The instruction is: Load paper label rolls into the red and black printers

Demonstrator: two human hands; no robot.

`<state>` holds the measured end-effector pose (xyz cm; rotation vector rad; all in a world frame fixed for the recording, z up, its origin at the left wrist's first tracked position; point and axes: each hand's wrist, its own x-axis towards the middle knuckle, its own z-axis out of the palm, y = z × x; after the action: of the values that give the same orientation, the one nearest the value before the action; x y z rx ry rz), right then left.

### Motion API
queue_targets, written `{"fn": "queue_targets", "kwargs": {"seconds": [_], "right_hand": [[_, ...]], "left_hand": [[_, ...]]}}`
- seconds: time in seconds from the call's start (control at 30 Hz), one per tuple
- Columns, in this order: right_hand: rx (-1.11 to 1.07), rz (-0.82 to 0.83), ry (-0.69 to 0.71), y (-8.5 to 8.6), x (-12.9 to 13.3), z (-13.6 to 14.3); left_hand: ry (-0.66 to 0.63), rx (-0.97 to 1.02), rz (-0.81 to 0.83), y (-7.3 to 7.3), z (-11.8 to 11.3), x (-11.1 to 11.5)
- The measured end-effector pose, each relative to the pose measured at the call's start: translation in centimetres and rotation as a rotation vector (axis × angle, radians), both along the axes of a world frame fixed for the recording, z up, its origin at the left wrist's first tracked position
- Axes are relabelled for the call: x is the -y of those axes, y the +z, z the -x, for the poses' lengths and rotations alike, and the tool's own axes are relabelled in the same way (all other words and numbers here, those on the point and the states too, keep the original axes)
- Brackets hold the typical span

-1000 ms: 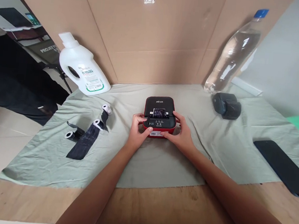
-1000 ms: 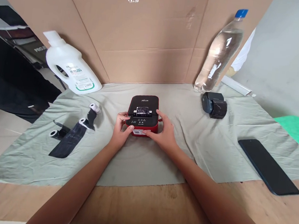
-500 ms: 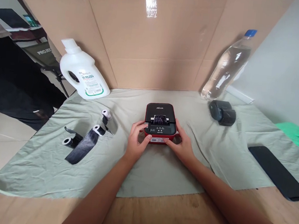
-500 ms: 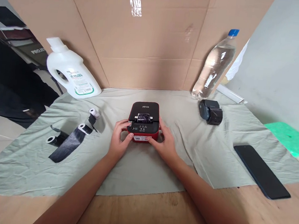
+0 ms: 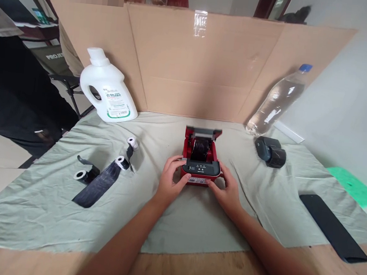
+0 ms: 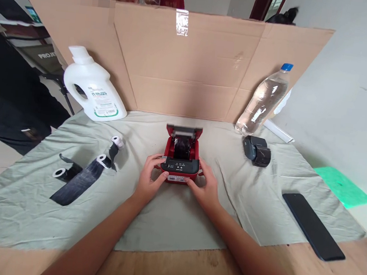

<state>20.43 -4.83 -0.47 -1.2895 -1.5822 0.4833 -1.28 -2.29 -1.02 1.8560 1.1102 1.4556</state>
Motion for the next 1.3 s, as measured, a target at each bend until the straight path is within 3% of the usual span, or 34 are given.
{"fn": "queue_targets", "kwargs": {"seconds": [0.13,0.27,0.43,0.53,0.63,0.83,0.93,1.13,1.3], "right_hand": [[-0.063,-0.026,0.034,0.4,-0.3,-0.7],[-0.026,-0.015,0.038,2.6,-2.3,-1.7],[0.34,0.084,0.232,6.7,-6.0,-1.4],[0.529,0.113,0.353,8.2,-7.2,-0.6],[0.485,0.102,0.378,8.6,-7.0,-0.4],[0.142,0.158,0.374,8.4,-6.2,-1.1],[0.293,0.24,0.416,9.5,-7.1,-1.0],[0.507,0.375,0.709,12.2,-9.7,-0.3],[0.798,0.288,0.659,11.7,-12.0,0.7]], "left_hand": [[-0.008,0.001,0.009,0.0,0.0,-0.1],[-0.009,0.002,0.023,0.0,0.0,-0.1],[-0.013,0.007,0.008,-0.2,0.1,-0.3],[-0.011,0.003,-0.005,-0.3,0.1,-0.3],[0.011,-0.025,-0.021,-0.1,0.1,-0.1],[0.069,-0.096,-0.159,0.6,-0.3,0.2],[0.079,-0.096,-0.174,0.5,-0.4,0.1],[0.089,-0.114,-0.116,0.5,0.0,0.0],[0.091,-0.115,-0.08,1.0,0.2,0.2]]}}
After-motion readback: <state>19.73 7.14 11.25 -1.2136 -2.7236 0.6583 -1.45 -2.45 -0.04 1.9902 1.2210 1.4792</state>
